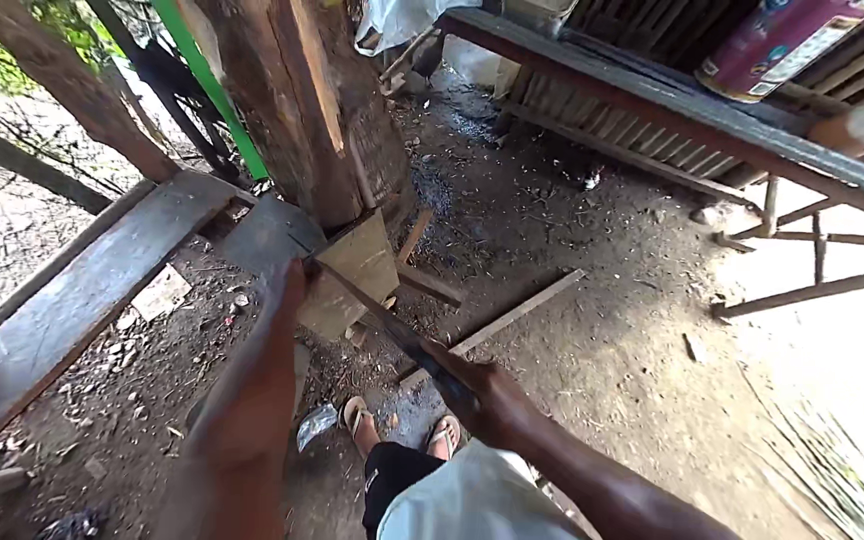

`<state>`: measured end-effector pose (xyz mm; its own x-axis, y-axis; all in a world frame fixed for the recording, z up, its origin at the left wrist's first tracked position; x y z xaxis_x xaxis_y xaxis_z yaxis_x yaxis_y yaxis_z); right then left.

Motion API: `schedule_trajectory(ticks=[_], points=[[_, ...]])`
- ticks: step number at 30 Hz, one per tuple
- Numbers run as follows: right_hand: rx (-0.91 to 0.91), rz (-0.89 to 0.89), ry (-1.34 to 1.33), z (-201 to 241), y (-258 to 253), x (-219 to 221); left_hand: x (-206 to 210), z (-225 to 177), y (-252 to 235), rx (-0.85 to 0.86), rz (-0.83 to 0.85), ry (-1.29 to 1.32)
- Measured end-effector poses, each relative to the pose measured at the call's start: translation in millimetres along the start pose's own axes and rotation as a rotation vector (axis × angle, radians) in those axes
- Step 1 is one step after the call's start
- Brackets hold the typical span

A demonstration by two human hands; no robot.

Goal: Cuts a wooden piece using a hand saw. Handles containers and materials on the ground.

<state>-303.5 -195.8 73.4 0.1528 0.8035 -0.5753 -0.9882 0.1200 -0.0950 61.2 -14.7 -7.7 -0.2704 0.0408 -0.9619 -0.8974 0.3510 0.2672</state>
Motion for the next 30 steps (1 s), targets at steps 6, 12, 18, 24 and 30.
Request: schedule_trajectory(ticks=[6,12,18,24,30], points=[[0.040,-0.034,-0.071,32,119,-84,-8,-5,1,-0.045,0.068,0.000],[0.085,-0.143,-0.272,25,150,-131,-9,-2,1,-0.038,0.043,0.009],[0.014,-0.294,-0.420,-12,126,-82,15,21,46,-0.154,0.036,0.076],[0.037,-0.301,-0.453,-44,162,-120,52,48,90,-0.218,0.037,0.198],[0.282,-0.505,-0.634,-70,174,-117,74,28,144,-0.299,-0.024,0.336]])
Point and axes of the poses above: each hand's wrist, its own y-axis away from the middle knuckle, its own x-axis out of the palm, z = x × y, the point moved 2 cm from there along -y, towards the middle knuckle, and after that the axes turned 11 degrees about -y, right-handed, at the moved point
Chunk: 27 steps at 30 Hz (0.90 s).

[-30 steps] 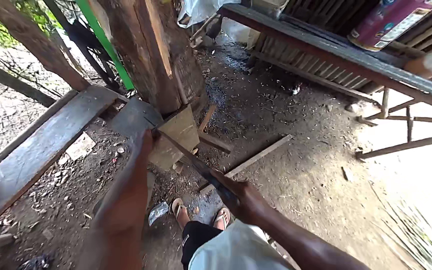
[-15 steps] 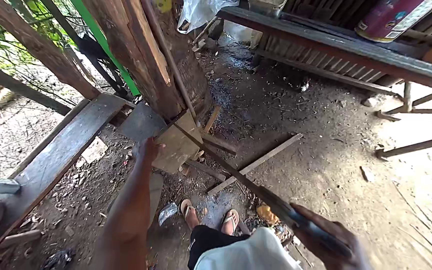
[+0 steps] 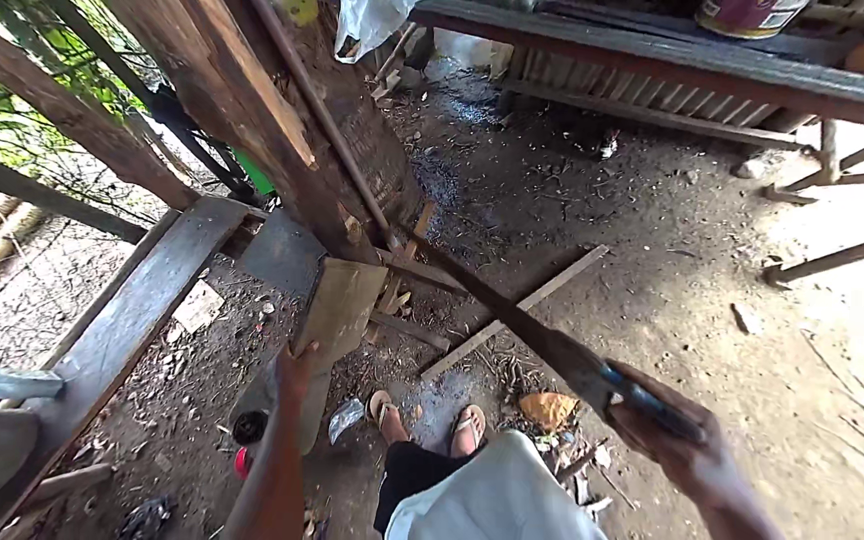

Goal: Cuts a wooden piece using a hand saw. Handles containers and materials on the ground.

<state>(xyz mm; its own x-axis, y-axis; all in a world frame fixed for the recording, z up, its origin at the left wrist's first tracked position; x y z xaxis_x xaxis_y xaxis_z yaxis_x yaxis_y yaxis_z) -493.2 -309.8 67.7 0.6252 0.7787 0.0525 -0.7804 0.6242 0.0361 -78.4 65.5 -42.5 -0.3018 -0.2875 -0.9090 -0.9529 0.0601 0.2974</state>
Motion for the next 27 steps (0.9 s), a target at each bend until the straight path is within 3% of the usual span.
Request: schedule_trajectory(ticks=[3,7,16,19,22,24,27], points=[[0.042,-0.048,0.031,-31,-25,41,22,8,25,-0.010,-0.014,0.042],[0.031,-0.067,0.465,-81,-77,112,54,28,57,-0.008,-0.033,0.021],[0.267,0.085,1.106,-184,-156,231,103,80,80,0.261,-0.137,0.081],[0.304,0.165,1.188,-230,-158,262,99,97,73,0.270,-0.160,0.083],[0.263,0.355,1.205,-284,-142,285,75,118,57,0.232,-0.110,0.098],[0.372,0.484,1.224,-308,-131,302,56,142,46,0.160,-0.032,0.122],[0.549,0.531,1.249,-327,-128,328,37,195,39,0.036,0.118,0.226]])
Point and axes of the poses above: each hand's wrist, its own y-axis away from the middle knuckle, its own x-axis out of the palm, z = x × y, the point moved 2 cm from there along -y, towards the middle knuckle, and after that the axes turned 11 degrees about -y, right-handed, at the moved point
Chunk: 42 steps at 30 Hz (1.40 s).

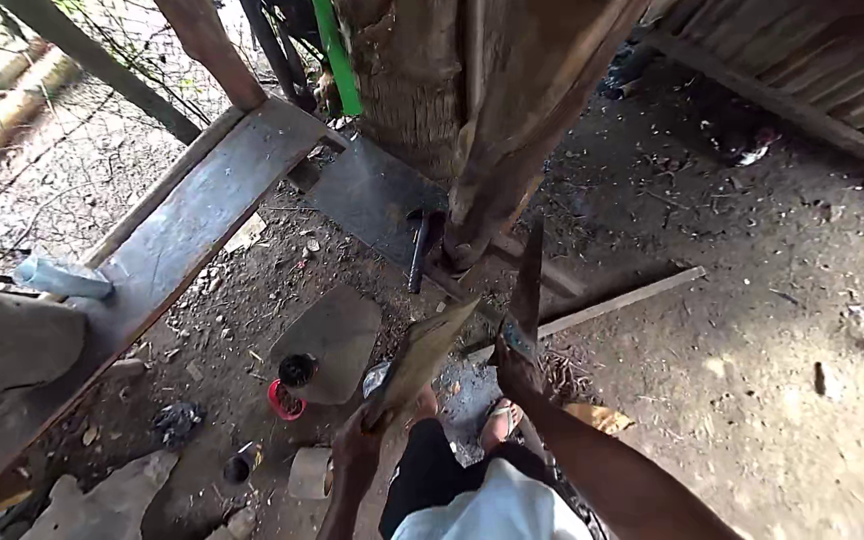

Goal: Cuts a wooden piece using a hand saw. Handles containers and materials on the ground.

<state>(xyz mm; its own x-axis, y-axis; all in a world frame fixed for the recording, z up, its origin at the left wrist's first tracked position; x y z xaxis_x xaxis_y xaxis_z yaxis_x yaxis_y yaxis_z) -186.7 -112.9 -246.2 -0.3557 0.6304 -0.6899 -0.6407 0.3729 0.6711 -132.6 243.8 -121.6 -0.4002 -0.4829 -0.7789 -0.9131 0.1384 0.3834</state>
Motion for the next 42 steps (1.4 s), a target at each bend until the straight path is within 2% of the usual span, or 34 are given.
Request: schedule_trajectory(ticks=[4,8,13,17,19,24,29,34,38,40,42], points=[[0.034,0.063,-0.101,23,-27,17,-24,74,2,-0.156,0.103,0.126],[0.104,0.136,-0.163,50,-37,15,-39,101,7,-0.330,0.055,0.210],[0.070,0.092,-0.191,61,-19,8,-19,136,13,-0.486,-0.059,0.230],[0.006,0.069,-0.218,42,14,16,-11,160,38,-0.662,-0.140,0.129],[0.030,0.097,-0.213,25,36,24,-11,174,60,-0.720,-0.164,0.105],[0.101,0.174,-0.204,-50,87,68,-15,197,122,-0.822,-0.181,0.026],[0.099,0.265,-0.247,-91,135,108,-17,196,143,-0.733,-0.095,-0.091],[0.108,0.310,-0.511,-72,141,144,-20,147,130,-0.432,-0.045,-0.056],[0.135,0.278,-0.867,-33,117,161,-24,127,116,-0.284,0.028,0.214],[0.168,0.167,-1.105,-12,101,161,-21,130,110,-0.249,0.093,0.459],[0.195,0.004,-1.227,0,91,162,-14,142,104,-0.228,0.135,0.655]])
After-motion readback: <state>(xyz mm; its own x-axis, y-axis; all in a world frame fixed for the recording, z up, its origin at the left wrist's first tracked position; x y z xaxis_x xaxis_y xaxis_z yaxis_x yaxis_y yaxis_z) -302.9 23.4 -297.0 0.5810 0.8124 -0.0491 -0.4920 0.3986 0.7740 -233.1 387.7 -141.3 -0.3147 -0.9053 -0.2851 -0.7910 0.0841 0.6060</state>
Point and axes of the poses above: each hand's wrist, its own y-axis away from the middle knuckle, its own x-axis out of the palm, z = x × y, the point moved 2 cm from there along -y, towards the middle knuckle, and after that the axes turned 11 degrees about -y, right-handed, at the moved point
